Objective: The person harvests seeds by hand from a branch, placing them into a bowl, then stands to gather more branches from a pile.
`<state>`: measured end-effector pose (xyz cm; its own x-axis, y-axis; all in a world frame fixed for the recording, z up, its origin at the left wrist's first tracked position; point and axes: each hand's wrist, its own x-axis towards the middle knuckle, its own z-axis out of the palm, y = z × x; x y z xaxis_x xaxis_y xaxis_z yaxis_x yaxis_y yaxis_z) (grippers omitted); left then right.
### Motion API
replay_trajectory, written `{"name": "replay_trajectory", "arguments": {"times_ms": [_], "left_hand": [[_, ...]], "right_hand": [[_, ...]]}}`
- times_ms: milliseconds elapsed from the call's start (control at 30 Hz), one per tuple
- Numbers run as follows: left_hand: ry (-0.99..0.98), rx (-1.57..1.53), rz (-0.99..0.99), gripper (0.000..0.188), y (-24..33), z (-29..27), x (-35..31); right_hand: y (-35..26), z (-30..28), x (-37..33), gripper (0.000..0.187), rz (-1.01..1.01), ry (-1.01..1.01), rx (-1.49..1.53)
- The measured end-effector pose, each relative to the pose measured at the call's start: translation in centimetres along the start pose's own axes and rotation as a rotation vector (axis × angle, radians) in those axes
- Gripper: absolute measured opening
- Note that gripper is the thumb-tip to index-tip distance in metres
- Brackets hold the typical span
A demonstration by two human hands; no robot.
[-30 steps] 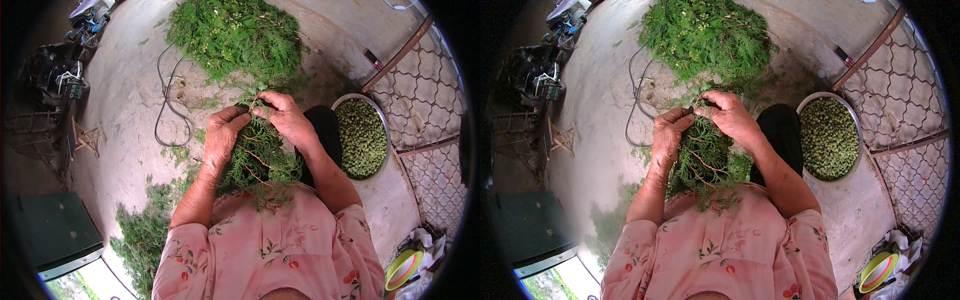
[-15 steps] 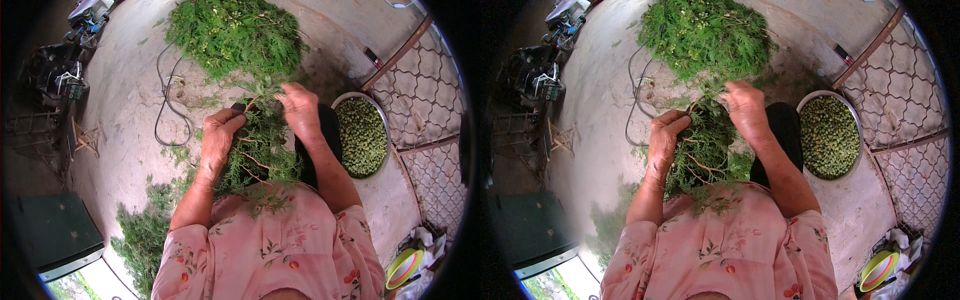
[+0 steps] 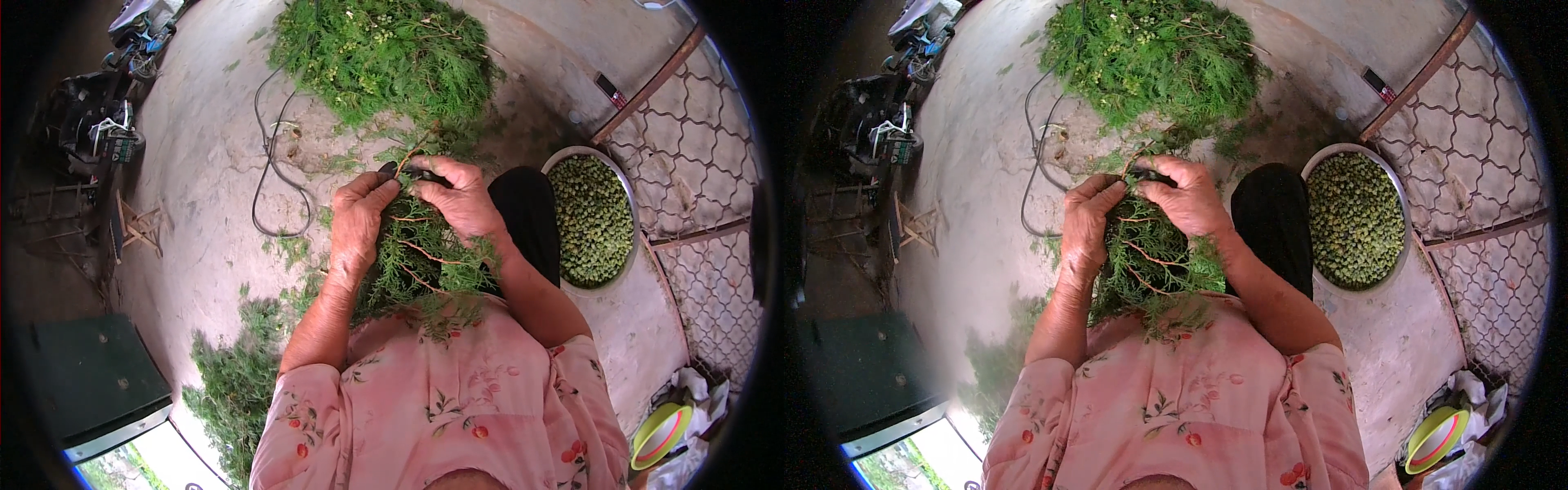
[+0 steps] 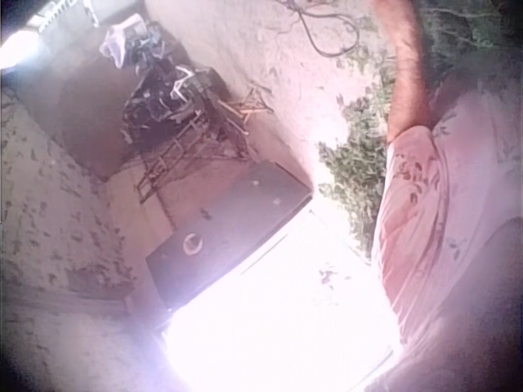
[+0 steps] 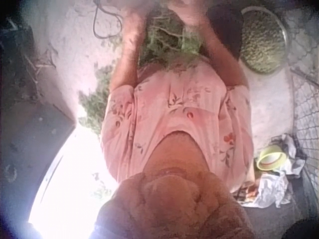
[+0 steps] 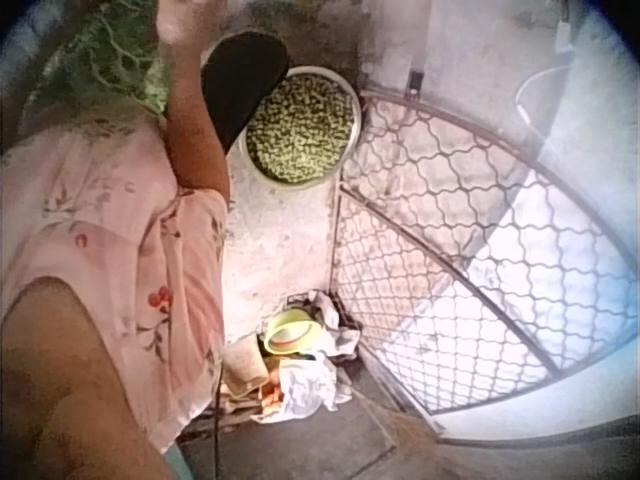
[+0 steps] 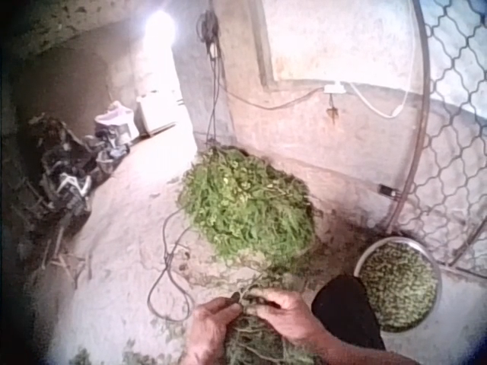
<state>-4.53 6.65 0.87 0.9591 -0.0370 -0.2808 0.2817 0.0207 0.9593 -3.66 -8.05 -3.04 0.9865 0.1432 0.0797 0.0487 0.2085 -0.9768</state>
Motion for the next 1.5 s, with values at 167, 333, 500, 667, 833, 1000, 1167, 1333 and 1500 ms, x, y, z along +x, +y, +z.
{"name": "replay_trajectory", "arguments": {"times_ms": [167,333,500,667,833,1000,1167,1333,1500], "left_hand": [[-0.028,0.057,0.069,0.016,-0.3,0.3,0.0],[-0.067,-0.020,-0.025,0.015,-0.6,0.5,-0.2],[-0.038,-0.102,0.012,0.015,-1.1,0.0,0.3],[-0.072,-0.263,-0.028,0.015,-0.3,0.0,0.3],[-0.080,-0.223,0.009,0.013,-0.8,0.1,0.3],[-0.090,-0.287,0.022,0.012,-1.2,0.2,0.4],[-0.033,-0.368,0.026,0.013,-0.9,-1.8,0.8],[0.158,-0.327,0.118,0.016,0.3,-3.4,1.4],[0.224,-0.174,0.197,0.036,-0.1,-4.2,1.1]], "right_hand": [[-0.4,0.6,-0.1,0.019,-0.150,0.026,-0.355],[0.7,-0.1,0.3,0.016,-0.139,-0.013,-0.250],[0.3,-0.6,-0.2,0.015,0.170,0.027,0.257],[0.6,-0.4,-0.3,0.019,0.217,0.056,0.256],[0.0,0.2,-0.4,0.017,0.093,-0.050,0.177],[0.0,0.4,-0.1,0.016,0.095,-0.040,0.056],[-2.4,-0.5,-0.5,0.013,0.397,0.017,0.469],[-3.1,-6.8,-1.9,0.012,0.177,0.308,0.633],[0.3,-18.8,-5.6,0.011,0.077,0.634,0.578]]}}
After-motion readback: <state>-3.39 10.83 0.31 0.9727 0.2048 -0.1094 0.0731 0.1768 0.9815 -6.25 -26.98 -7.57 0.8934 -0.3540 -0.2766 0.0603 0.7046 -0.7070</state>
